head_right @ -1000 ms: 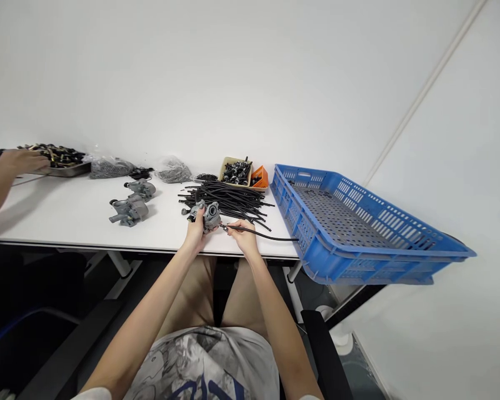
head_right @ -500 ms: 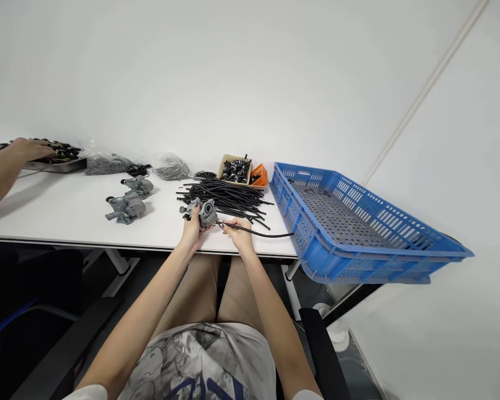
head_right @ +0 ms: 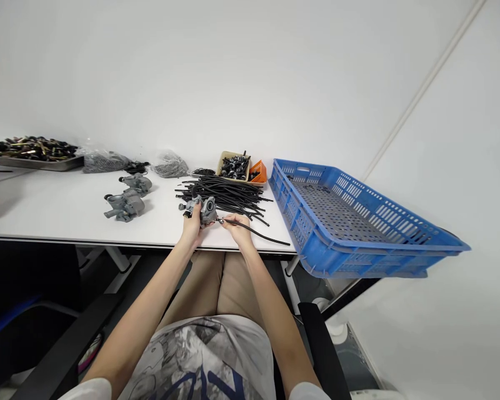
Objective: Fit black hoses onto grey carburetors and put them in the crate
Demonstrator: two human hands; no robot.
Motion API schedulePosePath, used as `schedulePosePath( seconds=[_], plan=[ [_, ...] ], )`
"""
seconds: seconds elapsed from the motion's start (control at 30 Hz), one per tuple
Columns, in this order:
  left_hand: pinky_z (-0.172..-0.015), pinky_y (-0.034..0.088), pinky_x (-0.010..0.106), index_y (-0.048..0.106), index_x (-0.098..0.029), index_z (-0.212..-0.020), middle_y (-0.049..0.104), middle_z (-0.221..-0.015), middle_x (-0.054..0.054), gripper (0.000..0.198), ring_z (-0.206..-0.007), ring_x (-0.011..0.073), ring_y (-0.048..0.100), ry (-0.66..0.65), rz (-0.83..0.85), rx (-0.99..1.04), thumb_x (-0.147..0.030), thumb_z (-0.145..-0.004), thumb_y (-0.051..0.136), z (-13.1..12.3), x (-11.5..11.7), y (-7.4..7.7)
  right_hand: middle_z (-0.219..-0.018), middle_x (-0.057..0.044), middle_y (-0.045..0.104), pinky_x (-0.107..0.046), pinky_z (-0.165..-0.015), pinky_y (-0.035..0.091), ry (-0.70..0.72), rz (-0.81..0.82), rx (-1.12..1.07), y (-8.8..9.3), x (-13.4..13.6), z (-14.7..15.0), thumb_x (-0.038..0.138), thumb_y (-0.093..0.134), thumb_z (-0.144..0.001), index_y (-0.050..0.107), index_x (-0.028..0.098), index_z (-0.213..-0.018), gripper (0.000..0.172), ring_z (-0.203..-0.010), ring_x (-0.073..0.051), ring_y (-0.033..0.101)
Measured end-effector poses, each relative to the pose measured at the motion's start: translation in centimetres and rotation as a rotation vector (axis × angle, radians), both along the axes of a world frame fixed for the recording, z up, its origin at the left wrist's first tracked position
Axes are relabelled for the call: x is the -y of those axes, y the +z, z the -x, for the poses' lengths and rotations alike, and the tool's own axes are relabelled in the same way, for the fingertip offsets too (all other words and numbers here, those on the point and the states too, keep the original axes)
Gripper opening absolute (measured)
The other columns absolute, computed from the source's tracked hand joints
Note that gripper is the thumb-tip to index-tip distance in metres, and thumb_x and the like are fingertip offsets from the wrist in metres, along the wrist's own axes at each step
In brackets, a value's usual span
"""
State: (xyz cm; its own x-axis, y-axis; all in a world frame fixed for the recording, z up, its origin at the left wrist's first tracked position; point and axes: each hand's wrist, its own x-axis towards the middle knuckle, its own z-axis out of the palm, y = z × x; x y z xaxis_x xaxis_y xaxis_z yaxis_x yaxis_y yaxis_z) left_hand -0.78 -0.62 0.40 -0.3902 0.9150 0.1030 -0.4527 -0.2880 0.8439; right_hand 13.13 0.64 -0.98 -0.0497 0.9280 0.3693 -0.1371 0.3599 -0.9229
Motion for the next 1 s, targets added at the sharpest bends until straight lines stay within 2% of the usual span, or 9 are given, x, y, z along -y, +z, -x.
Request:
schedulePosePath(
  seconds=[0.1,0.27,0.4,0.57,0.67,0.83,1.0],
  plan=[
    [-0.054,0.055,0.024,0.061,-0.02,-0.106,0.073,-0.09,0.006,0.044,-0.066,0.0164,0.071,-0.05,0.025,0.022,-0.052,-0.078,0.07,0.26,0.17,0.26,-0.069,-0.001,0.069,-0.032,-0.068,0.049,0.019,0.022,0.002,0.17,-0.01,-0.05,0.034,0.081,-0.055,0.069,0.021,-0.06,0.019,-0.07,-0.018,0.06],
    [-0.048,0.053,0.023,0.062,-0.018,-0.107,0.073,-0.083,0.007,0.045,-0.063,0.0187,0.072,-0.156,0.043,-0.011,-0.053,-0.079,0.069,0.32,0.56,0.56,-0.071,-0.003,0.071,-0.034,-0.07,0.051,0.042,0.027,-0.014,0.06,-0.13,-0.33,0.035,0.084,-0.053,0.071,0.021,-0.063,0.021,-0.071,-0.019,0.063],
    [-0.047,0.052,0.021,0.062,-0.018,-0.105,0.074,-0.082,0.006,0.044,-0.061,0.0177,0.071,-0.115,0.044,-0.03,-0.051,-0.078,0.07,0.14,0.5,0.55,-0.068,-0.002,0.07,-0.034,-0.07,0.051,0.046,0.018,-0.01,0.14,0.0,-0.32,0.036,0.085,-0.053,0.069,0.021,-0.06,0.023,-0.068,-0.018,0.062],
    [-0.056,0.056,0.022,0.061,-0.021,-0.109,0.075,-0.092,0.006,0.041,-0.071,0.0172,0.073,-0.035,0.061,0.075,-0.053,-0.084,0.062,0.39,0.25,0.51,-0.068,-0.003,0.07,-0.033,-0.068,0.05,0.101,-0.008,0.064,0.56,0.4,-0.05,0.036,0.083,-0.056,0.069,0.02,-0.06,0.021,-0.07,-0.02,0.063],
    [-0.056,0.057,0.025,0.061,-0.021,-0.108,0.074,-0.091,0.006,0.042,-0.071,0.0186,0.073,-0.048,0.051,0.051,-0.053,-0.083,0.064,0.5,0.26,0.5,-0.068,-0.003,0.07,-0.033,-0.068,0.05,0.09,-0.009,0.055,0.53,0.39,-0.1,0.035,0.083,-0.056,0.069,0.02,-0.06,0.021,-0.07,-0.02,0.063],
    [-0.047,0.052,0.021,0.062,-0.018,-0.102,0.073,-0.081,0.006,0.043,-0.061,0.0181,0.071,-0.112,0.021,-0.06,-0.051,-0.076,0.072,0.38,0.23,0.35,-0.067,-0.002,0.069,-0.033,-0.069,0.05,0.091,0.013,0.001,0.19,0.2,-0.39,0.032,0.083,-0.054,0.068,0.02,-0.059,0.02,-0.067,-0.018,0.061],
    [-0.051,0.054,0.02,0.061,-0.02,-0.109,0.074,-0.088,0.006,0.041,-0.064,0.0156,0.071,-0.047,0.045,0.011,-0.051,-0.082,0.066,0.46,0.1,0.42,-0.069,-0.003,0.071,-0.032,-0.067,0.05,0.129,-0.009,0.039,0.48,0.56,-0.17,0.033,0.083,-0.056,0.067,0.02,-0.058,0.02,-0.067,-0.017,0.06]
  ],
)
